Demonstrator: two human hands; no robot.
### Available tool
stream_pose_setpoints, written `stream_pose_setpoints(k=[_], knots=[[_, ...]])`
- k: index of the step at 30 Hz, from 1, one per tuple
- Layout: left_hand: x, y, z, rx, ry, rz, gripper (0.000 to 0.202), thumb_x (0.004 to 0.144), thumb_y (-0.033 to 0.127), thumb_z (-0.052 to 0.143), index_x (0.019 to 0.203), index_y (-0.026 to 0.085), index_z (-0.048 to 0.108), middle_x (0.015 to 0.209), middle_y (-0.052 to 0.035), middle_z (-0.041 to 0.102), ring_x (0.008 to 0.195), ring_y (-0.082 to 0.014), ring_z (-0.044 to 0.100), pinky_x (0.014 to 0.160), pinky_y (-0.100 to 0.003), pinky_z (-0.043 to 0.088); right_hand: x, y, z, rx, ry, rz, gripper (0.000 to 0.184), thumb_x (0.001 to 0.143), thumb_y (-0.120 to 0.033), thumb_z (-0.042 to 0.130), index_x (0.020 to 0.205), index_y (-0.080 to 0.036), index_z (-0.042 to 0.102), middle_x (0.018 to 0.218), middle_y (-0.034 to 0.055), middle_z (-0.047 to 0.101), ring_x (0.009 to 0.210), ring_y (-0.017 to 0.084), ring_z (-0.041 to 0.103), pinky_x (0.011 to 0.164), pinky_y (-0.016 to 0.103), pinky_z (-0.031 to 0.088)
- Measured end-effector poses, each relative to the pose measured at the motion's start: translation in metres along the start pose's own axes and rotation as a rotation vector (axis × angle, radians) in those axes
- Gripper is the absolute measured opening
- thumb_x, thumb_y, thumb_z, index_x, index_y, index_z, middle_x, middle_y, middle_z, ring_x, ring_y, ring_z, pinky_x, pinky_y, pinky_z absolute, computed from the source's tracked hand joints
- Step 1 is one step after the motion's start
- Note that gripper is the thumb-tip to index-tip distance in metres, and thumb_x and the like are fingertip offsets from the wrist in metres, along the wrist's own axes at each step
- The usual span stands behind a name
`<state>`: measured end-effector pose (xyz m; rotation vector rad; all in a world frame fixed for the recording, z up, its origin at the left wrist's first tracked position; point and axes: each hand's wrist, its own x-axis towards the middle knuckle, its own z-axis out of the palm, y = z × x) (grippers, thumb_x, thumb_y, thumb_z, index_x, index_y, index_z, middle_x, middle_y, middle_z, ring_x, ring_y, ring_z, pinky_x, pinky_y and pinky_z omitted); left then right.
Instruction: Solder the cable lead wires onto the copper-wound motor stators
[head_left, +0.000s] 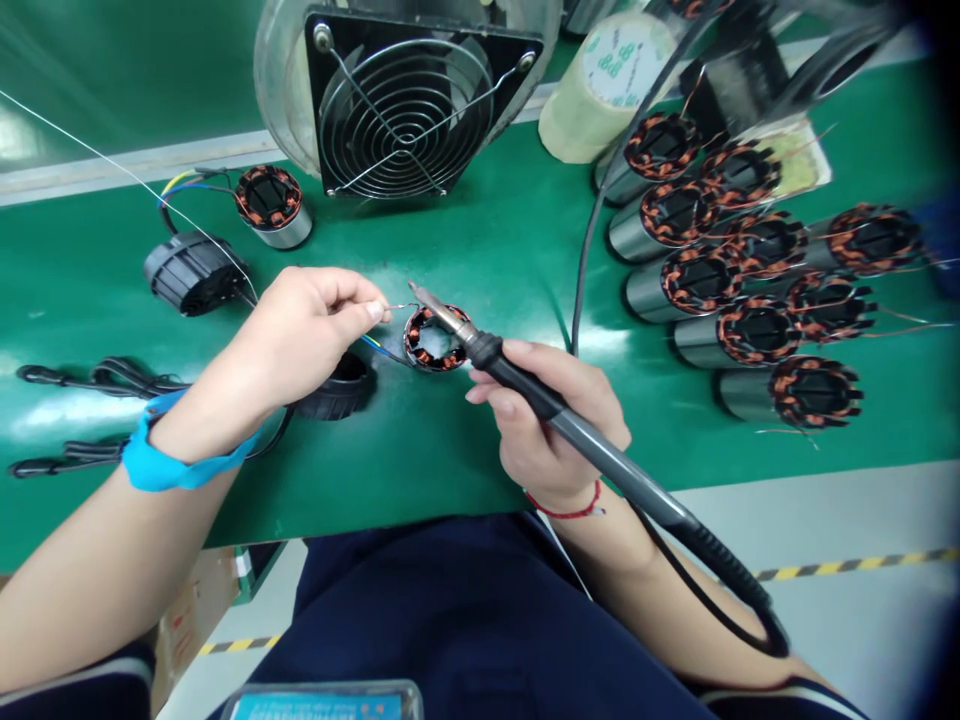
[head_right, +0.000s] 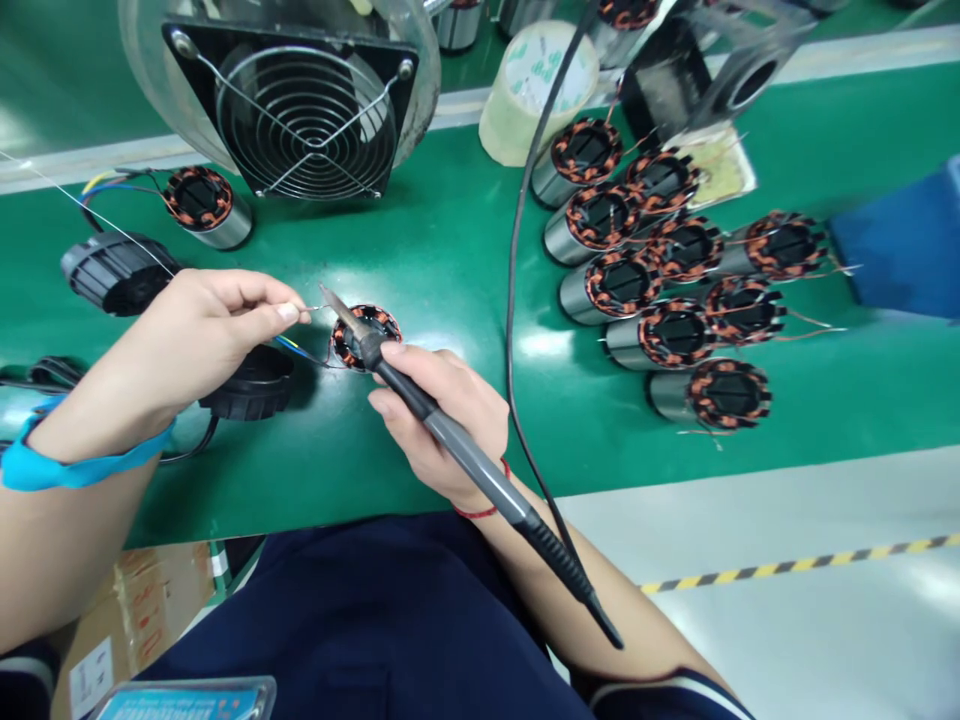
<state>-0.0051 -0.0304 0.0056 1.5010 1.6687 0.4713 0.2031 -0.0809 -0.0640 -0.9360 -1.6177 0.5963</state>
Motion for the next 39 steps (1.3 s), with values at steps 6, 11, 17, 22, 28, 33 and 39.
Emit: stream_pose_setpoints(k=[6, 11, 17, 22, 28, 33, 39], knots=[[-0.001, 0.000, 0.000, 0.004, 0.003, 0.004, 0.016, 0.081, 0.028, 0.061, 0.076, 0.016, 0.071, 0.068, -0.0003, 0.064, 0.062, -0.0121, 0.051, 0.061, -0.025, 0.039, 0.021, -0.012, 0.003, 0.060, -0.023, 0.138, 0.037, 0.099, -0.030, 0.051, 0.136, -0.035, 0.048, 0.113, 0.0024, 0.070, 0.097, 0.020, 0.073, 0.075, 0.034, 0.066], [0.000, -0.003, 0.000, 0.002, 0.000, 0.021, 0.017, 0.082, 0.030, 0.060, 0.076, 0.018, 0.071, 0.069, -0.0008, 0.066, 0.064, -0.0133, 0.054, 0.062, -0.026, 0.041, 0.047, -0.009, 0.010, -0.014, -0.189, 0.172, 0.027, 0.097, -0.021, 0.050, 0.121, -0.032, 0.055, 0.111, 0.0002, 0.069, 0.101, 0.018, 0.071, 0.088, 0.034, 0.061], [-0.003, 0.002, -0.002, 0.005, -0.002, 0.005, 0.018, 0.081, 0.031, 0.059, 0.074, 0.019, 0.071, 0.068, -0.0012, 0.066, 0.062, -0.0146, 0.053, 0.060, -0.028, 0.041, 0.049, 0.003, 0.029, -0.029, -0.278, 0.242, 0.039, 0.087, -0.013, 0.055, 0.122, -0.028, 0.050, 0.110, 0.0018, 0.071, 0.107, 0.021, 0.068, 0.096, 0.043, 0.054], [-0.003, 0.002, -0.003, 0.010, 0.007, 0.010, 0.018, 0.080, 0.031, 0.059, 0.075, 0.018, 0.071, 0.069, -0.0013, 0.066, 0.064, -0.0142, 0.054, 0.062, -0.026, 0.042, 0.037, 0.008, 0.042, -0.025, -0.232, 0.245, 0.037, 0.087, -0.013, 0.052, 0.120, -0.028, 0.049, 0.105, 0.0001, 0.073, 0.101, 0.019, 0.068, 0.096, 0.040, 0.052], [-0.004, 0.001, -0.002, -0.002, -0.010, 0.041, 0.019, 0.081, 0.032, 0.059, 0.076, 0.018, 0.070, 0.069, -0.0010, 0.066, 0.064, -0.0141, 0.054, 0.062, -0.026, 0.042, 0.036, 0.014, 0.044, -0.011, -0.176, 0.238, 0.030, 0.090, -0.017, 0.053, 0.118, -0.028, 0.050, 0.094, -0.0026, 0.072, 0.090, 0.016, 0.068, 0.094, 0.036, 0.050], [-0.007, 0.001, -0.004, 0.008, -0.046, 0.005, 0.019, 0.082, 0.033, 0.058, 0.076, 0.018, 0.068, 0.064, -0.0001, 0.062, 0.058, -0.0129, 0.048, 0.056, -0.026, 0.038, 0.035, 0.016, 0.043, -0.052, -0.137, 0.195, 0.028, 0.091, -0.019, 0.055, 0.117, -0.028, 0.050, 0.091, -0.0027, 0.073, 0.093, 0.017, 0.067, 0.097, 0.038, 0.048], [-0.008, 0.003, -0.005, 0.027, -0.041, -0.036, 0.015, 0.077, 0.032, 0.060, 0.070, 0.018, 0.062, 0.065, 0.0002, 0.060, 0.058, -0.0131, 0.049, 0.056, -0.025, 0.039, 0.034, 0.017, 0.042, -0.060, -0.127, 0.137, 0.030, 0.092, -0.019, 0.052, 0.120, -0.029, 0.048, 0.090, -0.0035, 0.073, 0.096, 0.018, 0.067, 0.094, 0.038, 0.048]])
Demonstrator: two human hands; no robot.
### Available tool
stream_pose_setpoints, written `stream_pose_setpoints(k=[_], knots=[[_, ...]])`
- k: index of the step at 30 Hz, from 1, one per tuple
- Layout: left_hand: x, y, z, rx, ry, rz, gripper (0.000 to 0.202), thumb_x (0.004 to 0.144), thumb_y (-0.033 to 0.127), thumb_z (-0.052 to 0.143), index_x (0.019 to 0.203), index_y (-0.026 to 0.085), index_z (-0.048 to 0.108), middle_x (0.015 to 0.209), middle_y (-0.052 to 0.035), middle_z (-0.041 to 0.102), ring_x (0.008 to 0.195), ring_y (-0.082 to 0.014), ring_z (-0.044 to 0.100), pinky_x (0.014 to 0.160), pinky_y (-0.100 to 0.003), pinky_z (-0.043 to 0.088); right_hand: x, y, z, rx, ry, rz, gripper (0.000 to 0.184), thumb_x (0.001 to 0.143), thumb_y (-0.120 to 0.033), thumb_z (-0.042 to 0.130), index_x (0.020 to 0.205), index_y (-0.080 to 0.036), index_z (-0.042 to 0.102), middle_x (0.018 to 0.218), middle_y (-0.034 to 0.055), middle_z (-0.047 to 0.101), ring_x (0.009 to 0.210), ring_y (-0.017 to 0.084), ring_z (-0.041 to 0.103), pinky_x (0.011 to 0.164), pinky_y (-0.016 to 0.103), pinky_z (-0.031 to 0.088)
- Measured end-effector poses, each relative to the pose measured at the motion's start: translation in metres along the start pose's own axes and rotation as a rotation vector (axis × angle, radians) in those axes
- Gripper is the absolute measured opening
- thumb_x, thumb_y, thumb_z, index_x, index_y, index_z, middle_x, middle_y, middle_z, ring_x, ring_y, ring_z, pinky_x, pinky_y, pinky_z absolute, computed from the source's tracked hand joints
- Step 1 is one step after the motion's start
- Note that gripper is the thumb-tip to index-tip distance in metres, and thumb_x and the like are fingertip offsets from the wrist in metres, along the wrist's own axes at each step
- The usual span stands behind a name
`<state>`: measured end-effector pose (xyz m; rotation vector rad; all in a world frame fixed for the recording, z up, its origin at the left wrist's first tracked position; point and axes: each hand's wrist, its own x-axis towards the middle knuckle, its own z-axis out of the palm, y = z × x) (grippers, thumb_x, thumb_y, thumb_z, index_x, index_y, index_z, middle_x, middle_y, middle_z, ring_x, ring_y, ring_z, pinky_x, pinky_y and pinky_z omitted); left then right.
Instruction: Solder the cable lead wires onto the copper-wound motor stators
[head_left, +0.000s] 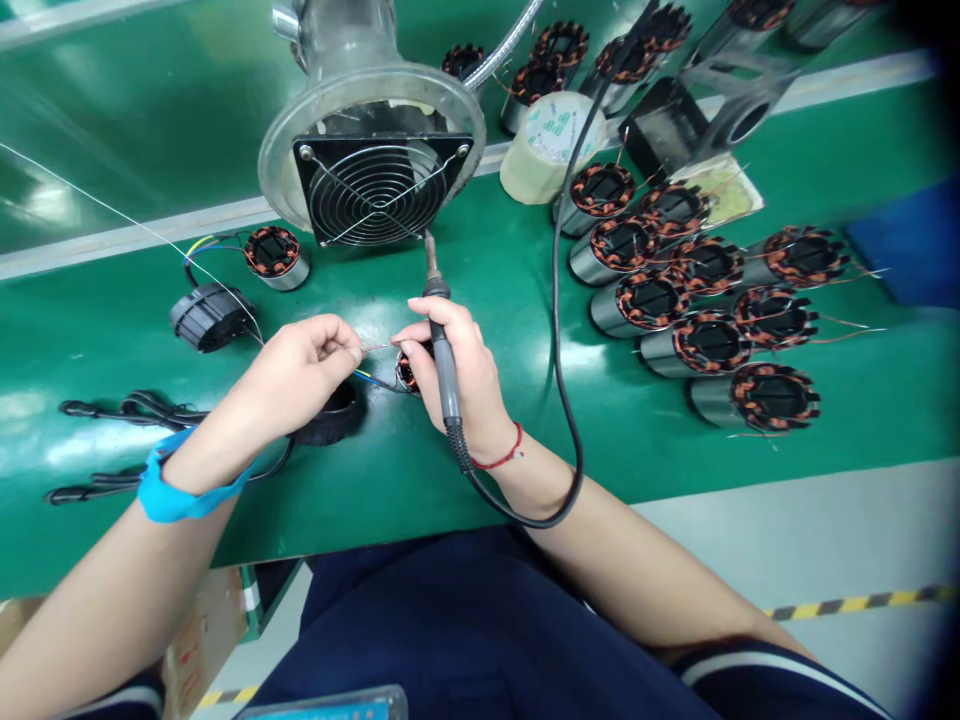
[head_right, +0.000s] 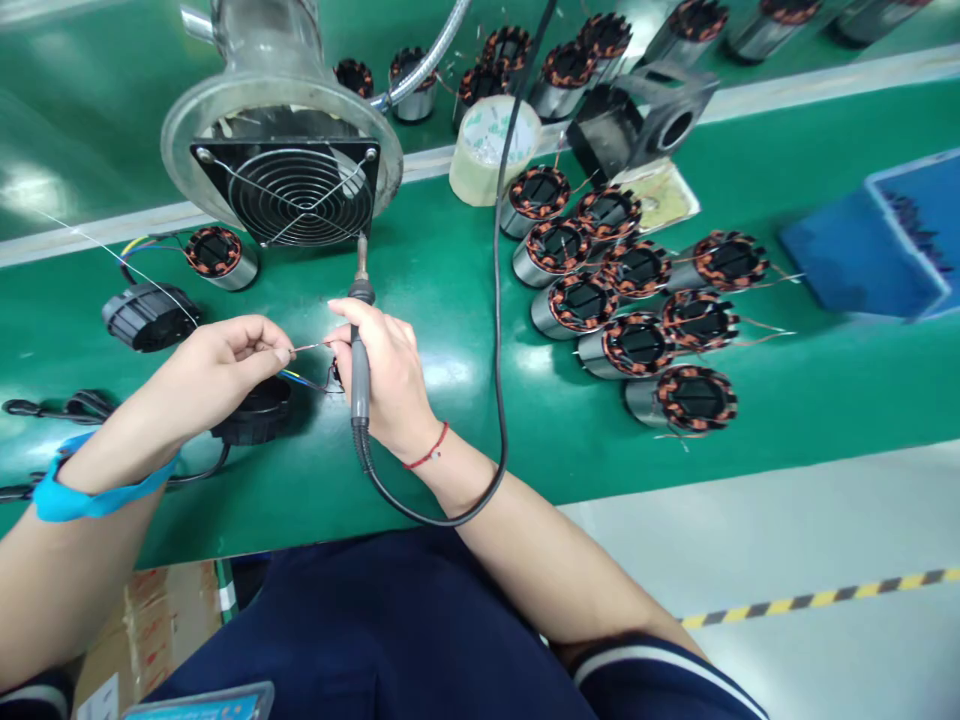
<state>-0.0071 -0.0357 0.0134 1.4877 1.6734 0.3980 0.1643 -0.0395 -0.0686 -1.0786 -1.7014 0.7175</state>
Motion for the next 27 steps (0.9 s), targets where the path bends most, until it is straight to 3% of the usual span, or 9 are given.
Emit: stream_pose_setpoints(k=[6, 10, 13, 18, 27], knots=[[0.000, 0.011, 0.011, 0.020, 0.081, 0.006, 0.014, 0.077, 0.031, 0.064, 0.077, 0.020, 0.073, 0.069, -0.0004, 0.069, 0.059, -0.0141, 0.055, 0.057, -0.026, 0.042, -0.002, 0.002, 0.002, 0.009, 0.009, -0.014, 0.032, 0.094, -0.020, 0.050, 0.123, -0.032, 0.045, 0.093, -0.0038, 0.073, 0.092, 0.017, 0.067, 0.090, 0.037, 0.050], [0.002, 0.013, 0.014, 0.076, 0.076, 0.047, 0.016, 0.079, 0.032, 0.063, 0.081, 0.022, 0.076, 0.077, -0.0009, 0.074, 0.068, -0.0168, 0.061, 0.065, -0.027, 0.046, -0.002, 0.002, 0.001, 0.026, -0.005, -0.029, 0.035, 0.093, -0.017, 0.050, 0.125, -0.030, 0.045, 0.094, -0.0041, 0.073, 0.093, 0.017, 0.065, 0.089, 0.036, 0.048], [0.001, 0.010, 0.009, 0.104, 0.049, 0.048, 0.021, 0.080, 0.038, 0.063, 0.086, 0.021, 0.075, 0.074, -0.0005, 0.072, 0.064, -0.0153, 0.058, 0.061, -0.026, 0.044, -0.003, 0.002, 0.000, 0.024, -0.023, -0.025, 0.037, 0.093, -0.016, 0.048, 0.128, -0.029, 0.043, 0.099, -0.0026, 0.073, 0.095, 0.018, 0.065, 0.089, 0.036, 0.047], [-0.003, 0.011, 0.004, 0.072, 0.044, -0.024, 0.023, 0.078, 0.036, 0.061, 0.066, 0.017, 0.064, 0.061, 0.0008, 0.060, 0.057, -0.0126, 0.048, 0.057, -0.025, 0.039, -0.005, 0.002, -0.002, 0.020, 0.008, -0.023, 0.040, 0.093, -0.016, 0.047, 0.131, -0.028, 0.043, 0.112, 0.0009, 0.071, 0.104, 0.019, 0.064, 0.089, 0.036, 0.048], [0.002, 0.013, 0.017, -0.030, 0.129, -0.079, 0.021, 0.073, 0.035, 0.064, 0.070, 0.016, 0.071, 0.064, 0.0000, 0.062, 0.059, -0.0119, 0.047, 0.059, -0.025, 0.037, -0.005, 0.001, -0.001, 0.018, 0.005, -0.038, 0.038, 0.092, -0.014, 0.046, 0.129, -0.023, 0.046, 0.105, 0.0005, 0.073, 0.098, 0.017, 0.064, 0.090, 0.033, 0.046]])
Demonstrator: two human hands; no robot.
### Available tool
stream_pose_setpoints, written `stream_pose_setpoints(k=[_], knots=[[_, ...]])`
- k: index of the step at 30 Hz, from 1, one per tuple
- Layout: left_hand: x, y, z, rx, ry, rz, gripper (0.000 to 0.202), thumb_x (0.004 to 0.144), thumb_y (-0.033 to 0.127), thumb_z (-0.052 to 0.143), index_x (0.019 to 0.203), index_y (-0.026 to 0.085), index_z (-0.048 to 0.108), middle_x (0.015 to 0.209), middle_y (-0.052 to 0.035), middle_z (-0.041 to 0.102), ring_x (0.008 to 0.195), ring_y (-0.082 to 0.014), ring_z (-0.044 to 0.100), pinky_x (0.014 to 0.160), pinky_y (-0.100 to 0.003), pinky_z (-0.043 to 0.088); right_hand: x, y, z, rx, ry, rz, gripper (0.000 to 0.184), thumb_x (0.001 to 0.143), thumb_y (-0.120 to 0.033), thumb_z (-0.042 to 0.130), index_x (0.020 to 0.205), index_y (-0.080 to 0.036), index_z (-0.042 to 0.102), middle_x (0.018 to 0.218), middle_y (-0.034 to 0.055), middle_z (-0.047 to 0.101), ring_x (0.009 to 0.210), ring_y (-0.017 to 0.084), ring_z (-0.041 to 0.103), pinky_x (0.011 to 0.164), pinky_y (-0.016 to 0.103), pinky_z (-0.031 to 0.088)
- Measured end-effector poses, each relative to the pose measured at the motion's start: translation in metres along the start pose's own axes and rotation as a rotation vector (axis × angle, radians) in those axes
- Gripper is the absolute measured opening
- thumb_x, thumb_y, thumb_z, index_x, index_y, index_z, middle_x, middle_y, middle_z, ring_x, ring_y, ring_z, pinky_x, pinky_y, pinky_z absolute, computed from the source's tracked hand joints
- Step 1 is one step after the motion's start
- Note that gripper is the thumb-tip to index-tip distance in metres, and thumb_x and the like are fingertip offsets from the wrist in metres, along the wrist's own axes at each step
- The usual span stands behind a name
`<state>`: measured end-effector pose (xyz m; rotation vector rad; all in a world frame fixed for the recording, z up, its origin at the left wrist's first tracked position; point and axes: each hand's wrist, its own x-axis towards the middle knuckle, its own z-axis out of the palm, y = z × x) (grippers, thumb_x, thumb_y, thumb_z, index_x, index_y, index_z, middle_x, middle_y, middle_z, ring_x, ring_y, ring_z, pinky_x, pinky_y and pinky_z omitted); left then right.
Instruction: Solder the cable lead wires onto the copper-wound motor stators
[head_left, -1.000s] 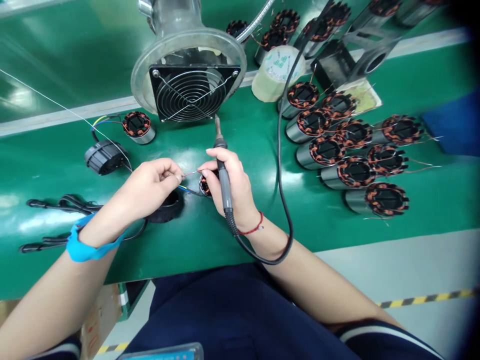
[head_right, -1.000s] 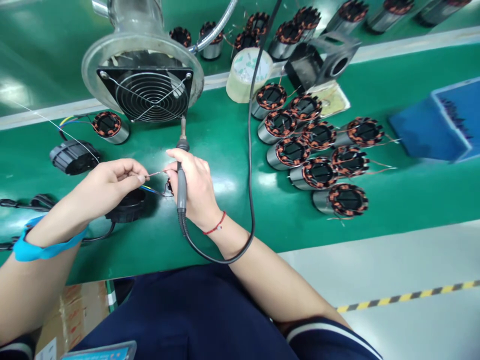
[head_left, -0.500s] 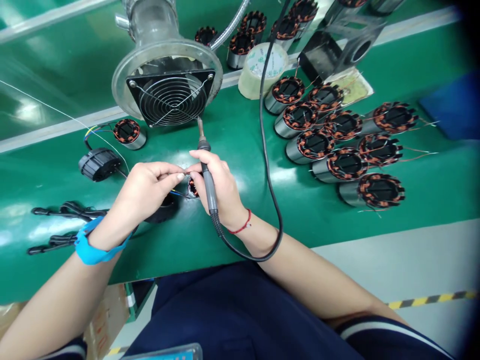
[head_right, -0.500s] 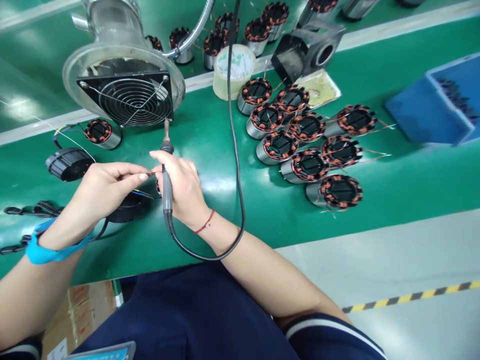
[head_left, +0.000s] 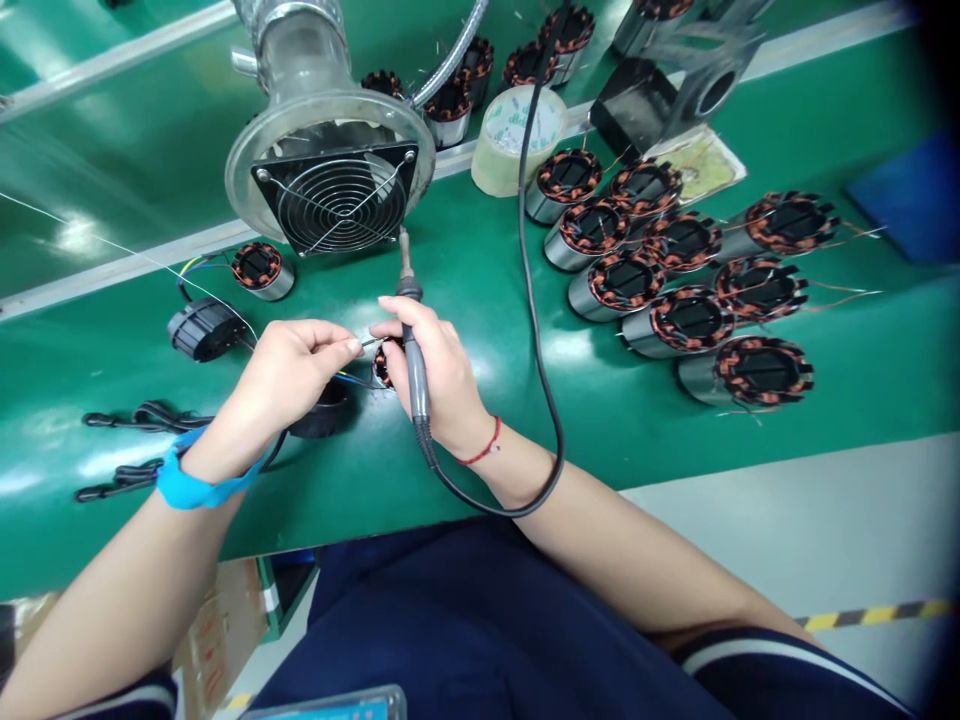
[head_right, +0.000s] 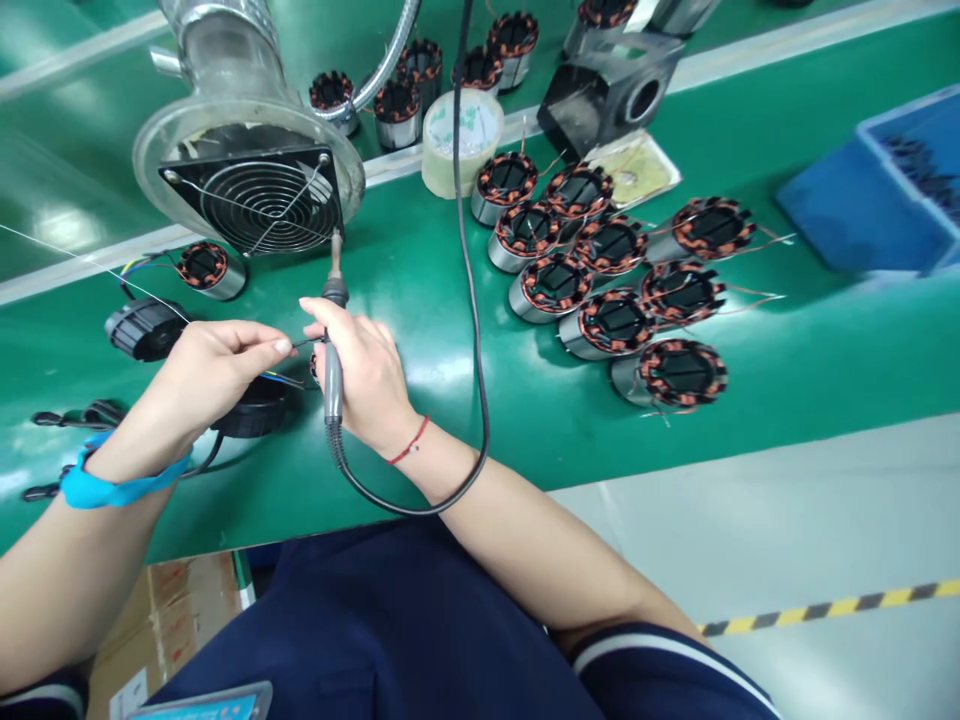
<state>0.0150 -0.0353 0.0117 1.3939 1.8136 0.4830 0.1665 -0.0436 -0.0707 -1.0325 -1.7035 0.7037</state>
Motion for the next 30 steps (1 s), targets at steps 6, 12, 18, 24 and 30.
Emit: stream_pose_setpoints(k=[6, 12, 18, 24, 30], knots=[[0.002, -0.005, -0.013, 0.124, -0.111, 0.041, 0.032, 0.079, 0.045, 0.058, 0.075, 0.015, 0.067, 0.064, 0.0010, 0.056, 0.060, -0.0117, 0.045, 0.058, -0.024, 0.036, -0.002, -0.014, -0.008, -0.028, 0.068, 0.002, 0.036, 0.092, -0.016, 0.047, 0.128, -0.022, 0.047, 0.102, 0.0017, 0.071, 0.097, 0.018, 0.064, 0.092, 0.035, 0.044], [0.002, -0.005, -0.030, 0.213, -0.406, -0.061, 0.034, 0.077, 0.049, 0.058, 0.069, 0.016, 0.064, 0.055, 0.0030, 0.044, 0.052, -0.0101, 0.035, 0.048, -0.023, 0.026, -0.017, -0.020, -0.010, -0.131, -0.112, -0.099, 0.031, 0.092, -0.015, 0.048, 0.122, -0.019, 0.053, 0.089, 0.0019, 0.068, 0.090, 0.021, 0.059, 0.094, 0.039, 0.042], [0.000, -0.008, -0.023, 0.038, -0.300, -0.149, 0.032, 0.072, 0.046, 0.064, 0.072, 0.015, 0.065, 0.061, 0.0011, 0.052, 0.055, -0.0099, 0.040, 0.052, -0.023, 0.031, -0.018, -0.012, -0.007, -0.151, -0.158, -0.184, 0.029, 0.096, -0.019, 0.044, 0.123, -0.018, 0.053, 0.088, 0.0022, 0.068, 0.088, 0.020, 0.058, 0.096, 0.038, 0.041], [-0.003, -0.011, -0.016, -0.007, -0.258, -0.162, 0.032, 0.068, 0.045, 0.066, 0.069, 0.013, 0.064, 0.058, 0.0022, 0.048, 0.054, -0.0084, 0.035, 0.051, -0.022, 0.027, -0.018, -0.014, -0.004, -0.165, -0.150, -0.169, 0.029, 0.097, -0.024, 0.043, 0.123, -0.018, 0.054, 0.089, 0.0039, 0.067, 0.087, 0.021, 0.057, 0.093, 0.039, 0.042], [-0.005, -0.014, -0.021, -0.008, -0.322, -0.075, 0.035, 0.076, 0.047, 0.061, 0.071, 0.013, 0.066, 0.057, 0.0037, 0.043, 0.054, -0.0079, 0.032, 0.050, -0.022, 0.026, -0.015, -0.015, -0.005, -0.144, -0.147, -0.117, 0.045, 0.089, -0.021, 0.051, 0.133, -0.018, 0.045, 0.121, 0.0098, 0.063, 0.111, 0.025, 0.054, 0.097, 0.042, 0.042]])
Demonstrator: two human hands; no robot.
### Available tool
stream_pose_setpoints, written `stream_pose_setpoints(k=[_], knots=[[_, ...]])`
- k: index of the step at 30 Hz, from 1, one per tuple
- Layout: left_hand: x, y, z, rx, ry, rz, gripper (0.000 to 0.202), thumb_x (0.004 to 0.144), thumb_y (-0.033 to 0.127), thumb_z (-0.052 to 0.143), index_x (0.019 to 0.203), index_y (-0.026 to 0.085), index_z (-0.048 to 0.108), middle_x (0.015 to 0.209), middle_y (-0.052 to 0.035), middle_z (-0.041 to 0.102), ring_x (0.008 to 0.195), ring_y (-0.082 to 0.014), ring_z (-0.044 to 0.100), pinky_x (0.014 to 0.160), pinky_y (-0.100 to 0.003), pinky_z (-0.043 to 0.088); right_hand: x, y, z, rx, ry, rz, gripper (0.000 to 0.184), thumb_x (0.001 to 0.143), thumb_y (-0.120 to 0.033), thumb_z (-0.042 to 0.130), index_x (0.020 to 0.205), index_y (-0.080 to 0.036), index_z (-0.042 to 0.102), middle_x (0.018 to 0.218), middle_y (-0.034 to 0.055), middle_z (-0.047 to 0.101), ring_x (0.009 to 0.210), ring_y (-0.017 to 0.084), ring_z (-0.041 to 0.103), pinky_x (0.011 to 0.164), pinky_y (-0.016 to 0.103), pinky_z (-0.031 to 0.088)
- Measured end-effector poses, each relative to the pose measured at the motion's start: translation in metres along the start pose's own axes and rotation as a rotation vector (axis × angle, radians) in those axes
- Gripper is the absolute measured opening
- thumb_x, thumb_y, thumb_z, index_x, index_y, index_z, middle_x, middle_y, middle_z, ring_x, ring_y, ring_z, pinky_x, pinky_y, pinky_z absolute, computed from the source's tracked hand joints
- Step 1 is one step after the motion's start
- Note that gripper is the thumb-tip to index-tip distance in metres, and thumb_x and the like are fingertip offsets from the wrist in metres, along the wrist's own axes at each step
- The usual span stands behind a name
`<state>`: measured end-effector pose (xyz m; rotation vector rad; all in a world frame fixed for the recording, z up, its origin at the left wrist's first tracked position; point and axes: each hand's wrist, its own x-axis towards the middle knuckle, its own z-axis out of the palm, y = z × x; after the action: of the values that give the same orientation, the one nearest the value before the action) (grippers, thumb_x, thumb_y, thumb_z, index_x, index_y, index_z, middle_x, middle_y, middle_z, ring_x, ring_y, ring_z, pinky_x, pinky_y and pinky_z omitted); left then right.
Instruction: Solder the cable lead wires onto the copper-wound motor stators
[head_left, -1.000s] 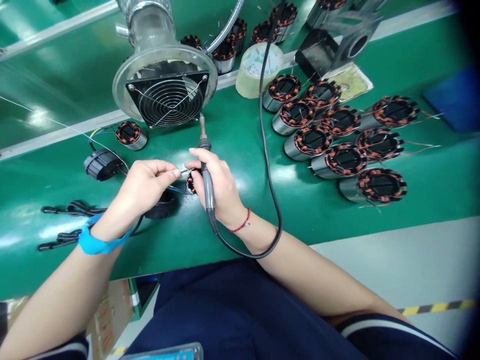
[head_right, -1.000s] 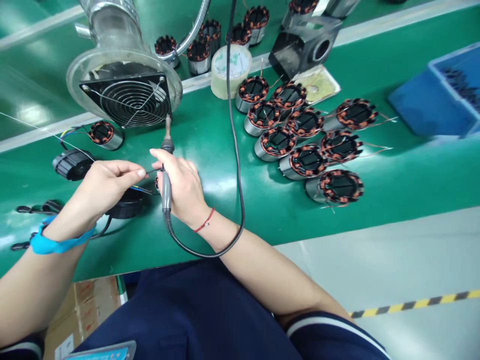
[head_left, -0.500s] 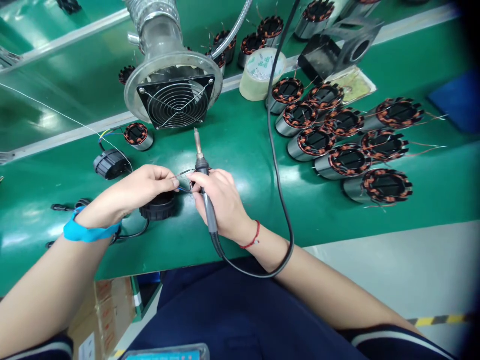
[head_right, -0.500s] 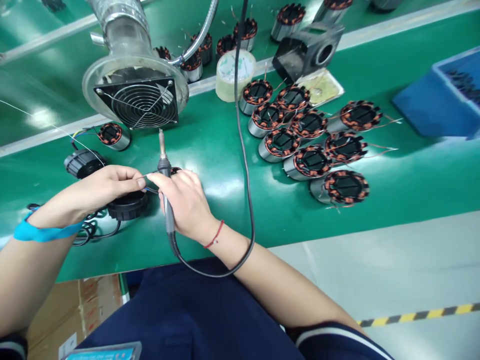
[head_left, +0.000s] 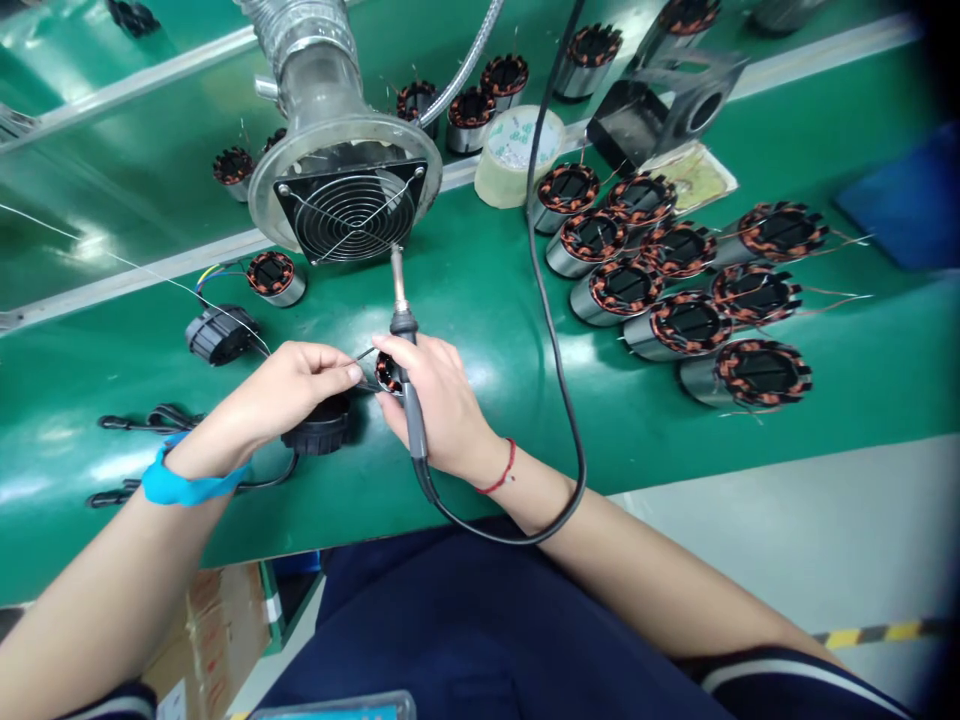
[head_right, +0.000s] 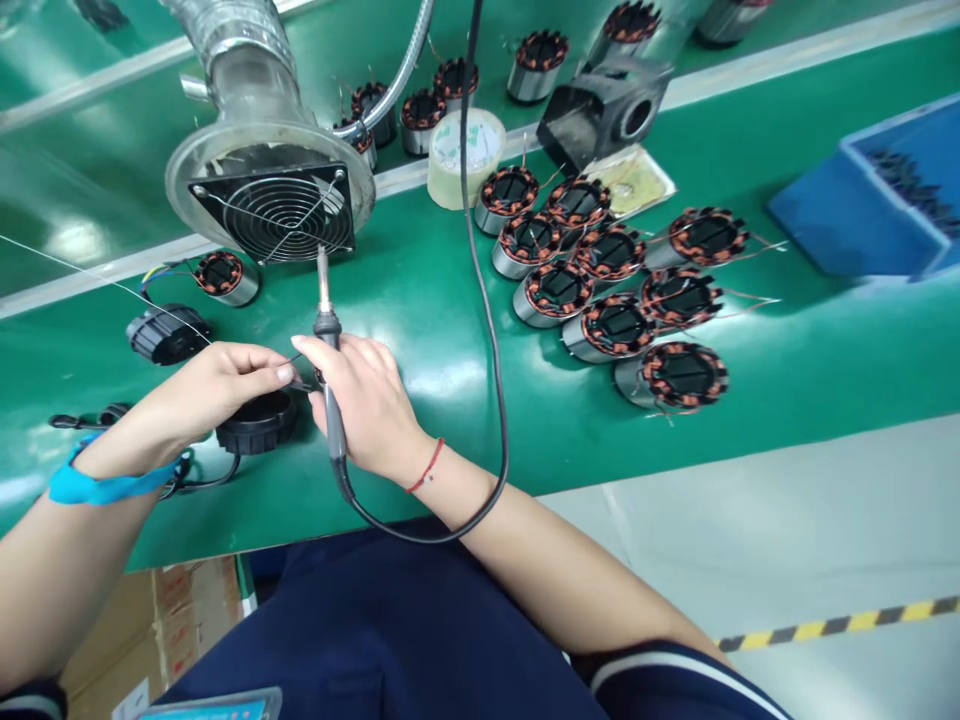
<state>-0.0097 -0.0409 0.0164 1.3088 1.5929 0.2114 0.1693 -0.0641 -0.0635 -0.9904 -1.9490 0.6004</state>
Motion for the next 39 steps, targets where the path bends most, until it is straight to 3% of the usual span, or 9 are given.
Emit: stream_pose_setpoints(k=[4, 10, 15, 20, 27, 31, 34, 37, 39], knots=[[-0.005, -0.001, -0.006, -0.025, -0.060, 0.048, 0.035, 0.083, 0.044, 0.053, 0.080, 0.013, 0.071, 0.054, 0.0047, 0.038, 0.052, -0.0084, 0.029, 0.048, -0.022, 0.023, 0.005, 0.004, -0.003, 0.062, -0.054, -0.029, 0.048, 0.083, -0.020, 0.054, 0.130, -0.020, 0.045, 0.114, 0.0073, 0.066, 0.107, 0.025, 0.057, 0.100, 0.044, 0.040], [-0.009, -0.004, -0.011, -0.049, -0.152, 0.011, 0.034, 0.084, 0.044, 0.052, 0.079, 0.015, 0.067, 0.061, 0.0019, 0.051, 0.055, -0.0104, 0.042, 0.051, -0.022, 0.032, 0.008, 0.007, 0.000, 0.125, -0.050, -0.041, 0.044, 0.082, -0.020, 0.053, 0.125, -0.021, 0.047, 0.103, 0.0047, 0.069, 0.097, 0.023, 0.059, 0.094, 0.043, 0.042], [-0.012, -0.003, -0.005, 0.146, -0.295, 0.049, 0.033, 0.086, 0.045, 0.048, 0.072, 0.018, 0.061, 0.058, 0.0020, 0.053, 0.054, -0.0126, 0.046, 0.053, -0.024, 0.036, 0.009, 0.003, 0.007, 0.053, -0.024, -0.016, 0.033, 0.088, -0.018, 0.048, 0.121, -0.019, 0.053, 0.097, 0.0050, 0.070, 0.091, 0.022, 0.059, 0.088, 0.040, 0.045], [-0.009, -0.006, -0.009, 0.318, 0.071, 0.140, 0.030, 0.087, 0.037, 0.042, 0.074, 0.019, 0.061, 0.070, -0.0012, 0.063, 0.067, -0.0173, 0.055, 0.065, -0.028, 0.041, 0.009, 0.000, 0.000, 0.062, 0.065, 0.015, 0.037, 0.089, -0.016, 0.053, 0.125, -0.020, 0.050, 0.106, 0.0073, 0.070, 0.097, 0.023, 0.061, 0.086, 0.041, 0.050], [0.013, -0.047, -0.064, 0.298, 0.637, 0.066, 0.031, 0.085, 0.038, 0.044, 0.099, 0.017, 0.062, 0.090, -0.0063, 0.068, 0.085, -0.0220, 0.062, 0.079, -0.032, 0.046, 0.016, 0.001, -0.035, 0.037, 0.102, 0.047, 0.041, 0.088, -0.012, 0.054, 0.128, -0.022, 0.049, 0.105, 0.0053, 0.070, 0.100, 0.020, 0.063, 0.091, 0.039, 0.053], [0.023, -0.053, -0.081, 0.468, 0.751, 0.064, 0.054, 0.085, 0.038, 0.046, 0.132, 0.011, 0.049, 0.108, -0.0141, 0.062, 0.087, -0.0265, 0.062, 0.085, -0.041, 0.050, 0.034, 0.004, -0.045, -0.002, 0.152, 0.007, 0.042, 0.088, -0.011, 0.055, 0.129, -0.021, 0.049, 0.108, 0.0059, 0.069, 0.102, 0.020, 0.063, 0.094, 0.039, 0.053], [0.022, -0.042, -0.080, 0.683, 0.802, 0.184, 0.055, 0.087, 0.043, 0.046, 0.133, 0.012, 0.051, 0.125, -0.0187, 0.053, 0.107, -0.0343, 0.058, 0.096, -0.049, 0.047, 0.041, 0.013, -0.045, -0.025, 0.186, -0.013, 0.041, 0.088, -0.010, 0.054, 0.127, -0.020, 0.050, 0.107, 0.0061, 0.070, 0.101, 0.020, 0.063, 0.093, 0.039, 0.053], [0.027, -0.023, -0.082, 0.628, 0.806, 0.272, 0.043, 0.089, 0.035, 0.047, 0.124, 0.012, 0.057, 0.123, -0.0160, 0.052, 0.116, -0.0310, 0.055, 0.105, -0.043, 0.044, 0.035, 0.023, -0.037, -0.055, 0.222, 0.012, 0.037, 0.090, -0.012, 0.051, 0.125, -0.020, 0.052, 0.105, 0.0073, 0.071, 0.098, 0.020, 0.065, 0.089, 0.039, 0.055], [0.044, -0.011, -0.098, 0.449, 0.780, 0.208, 0.040, 0.089, 0.026, 0.049, 0.127, 0.012, 0.054, 0.129, -0.0139, 0.049, 0.109, -0.0220, 0.060, 0.104, -0.033, 0.046, 0.029, 0.030, -0.031, -0.073, 0.223, 0.026, 0.034, 0.091, -0.013, 0.050, 0.123, -0.020, 0.053, 0.103, 0.0079, 0.071, 0.096, 0.020, 0.067, 0.087, 0.039, 0.057]])
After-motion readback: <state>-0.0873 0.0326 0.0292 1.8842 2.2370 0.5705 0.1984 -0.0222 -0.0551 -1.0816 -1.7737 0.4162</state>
